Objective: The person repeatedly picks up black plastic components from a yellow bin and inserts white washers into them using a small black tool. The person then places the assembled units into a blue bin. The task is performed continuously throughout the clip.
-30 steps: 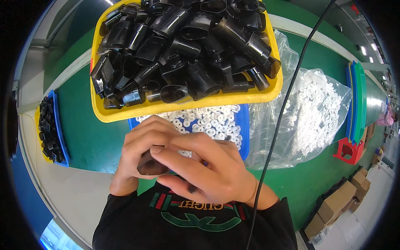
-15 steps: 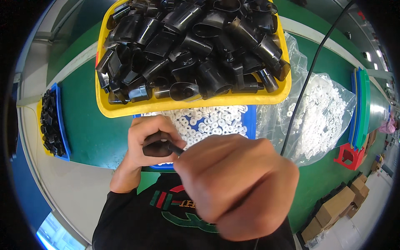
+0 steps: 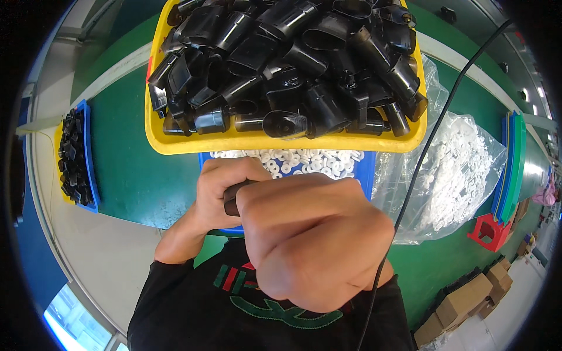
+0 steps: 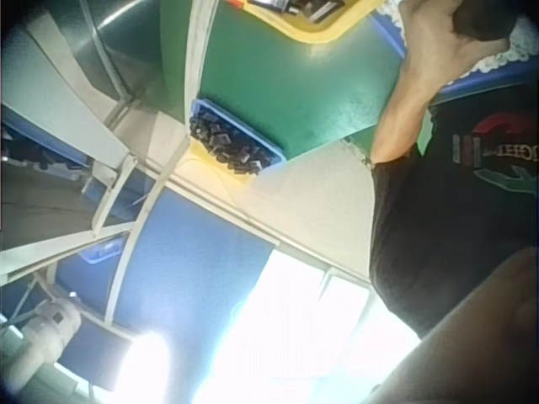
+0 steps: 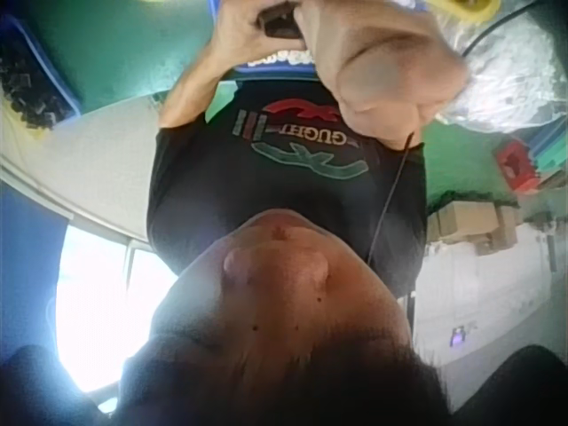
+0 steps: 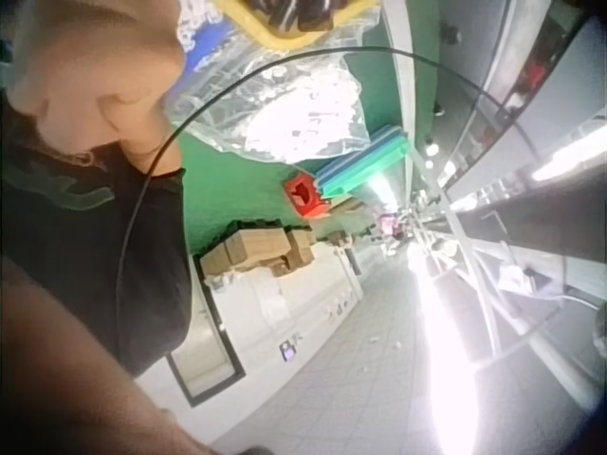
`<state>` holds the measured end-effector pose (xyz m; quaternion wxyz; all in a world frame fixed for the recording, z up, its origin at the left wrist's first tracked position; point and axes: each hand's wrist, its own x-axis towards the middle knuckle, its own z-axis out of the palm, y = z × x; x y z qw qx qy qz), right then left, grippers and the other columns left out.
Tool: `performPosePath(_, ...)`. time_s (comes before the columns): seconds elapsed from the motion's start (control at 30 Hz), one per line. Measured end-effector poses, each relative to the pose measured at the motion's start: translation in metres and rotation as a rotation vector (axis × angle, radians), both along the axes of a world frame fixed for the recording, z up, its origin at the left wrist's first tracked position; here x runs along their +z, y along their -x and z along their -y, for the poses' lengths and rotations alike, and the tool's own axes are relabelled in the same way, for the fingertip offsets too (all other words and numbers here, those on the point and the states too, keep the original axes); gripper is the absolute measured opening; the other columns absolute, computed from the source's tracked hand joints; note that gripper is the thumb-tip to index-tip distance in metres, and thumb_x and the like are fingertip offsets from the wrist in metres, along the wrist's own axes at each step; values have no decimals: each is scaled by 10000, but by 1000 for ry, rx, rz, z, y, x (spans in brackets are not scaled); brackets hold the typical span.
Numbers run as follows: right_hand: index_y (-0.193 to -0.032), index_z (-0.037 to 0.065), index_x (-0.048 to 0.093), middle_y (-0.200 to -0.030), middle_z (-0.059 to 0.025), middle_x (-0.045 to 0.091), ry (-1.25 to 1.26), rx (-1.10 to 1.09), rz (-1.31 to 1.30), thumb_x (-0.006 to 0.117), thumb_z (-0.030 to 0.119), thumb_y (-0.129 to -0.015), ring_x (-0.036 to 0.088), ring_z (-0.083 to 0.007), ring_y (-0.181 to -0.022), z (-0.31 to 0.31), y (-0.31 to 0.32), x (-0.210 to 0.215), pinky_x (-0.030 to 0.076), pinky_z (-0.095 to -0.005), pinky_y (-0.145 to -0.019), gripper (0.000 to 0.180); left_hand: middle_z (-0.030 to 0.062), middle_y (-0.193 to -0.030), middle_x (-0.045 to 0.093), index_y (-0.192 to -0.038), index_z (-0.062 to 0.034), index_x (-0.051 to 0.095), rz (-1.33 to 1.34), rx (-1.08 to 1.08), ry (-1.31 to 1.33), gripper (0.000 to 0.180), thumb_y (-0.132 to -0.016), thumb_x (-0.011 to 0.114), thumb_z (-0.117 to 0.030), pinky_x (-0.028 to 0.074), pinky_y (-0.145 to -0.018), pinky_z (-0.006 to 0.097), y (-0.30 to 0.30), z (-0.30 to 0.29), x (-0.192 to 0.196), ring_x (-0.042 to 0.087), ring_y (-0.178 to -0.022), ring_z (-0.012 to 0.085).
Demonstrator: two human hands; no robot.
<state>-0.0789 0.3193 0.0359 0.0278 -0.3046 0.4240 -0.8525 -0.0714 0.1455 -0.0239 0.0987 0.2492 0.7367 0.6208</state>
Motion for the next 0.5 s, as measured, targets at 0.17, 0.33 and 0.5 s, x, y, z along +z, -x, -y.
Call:
performPosePath(0.17, -596, 62, 487, -573, -55, 533, -95, -19, -27, 728, -59, -651, 407, -142, -465, 5, -1, -3, 263, -261, -408, 276, 88, -740, 640, -863, -55, 624, -28, 11, -32, 344, -594, 834, -93, 490, -573, 328, -1, 0, -1, 640, -651, 273)
performPosePath(0.33, -578, 58, 449, -556, -52, 509, -100, -54, -2, 719, -16, -644, 387, -146, -444, 10, -5, -2, 262, -261, -396, 288, 91, -723, 625, -853, -55, 625, -39, 24, -28, 336, -609, 845, -125, 476, -558, 338, -1, 0, 1, 622, -632, 276)
performPosePath(0.5, -581, 53, 423, -554, -51, 480, -207, -118, -127, 716, 23, -615, 391, -157, -444, 15, -7, -14, 285, -271, -391, 297, 99, -704, 606, -841, -41, 628, -98, 89, 21, 330, -627, 856, -147, 462, -541, 339, -1, -2, 1, 599, -604, 274)
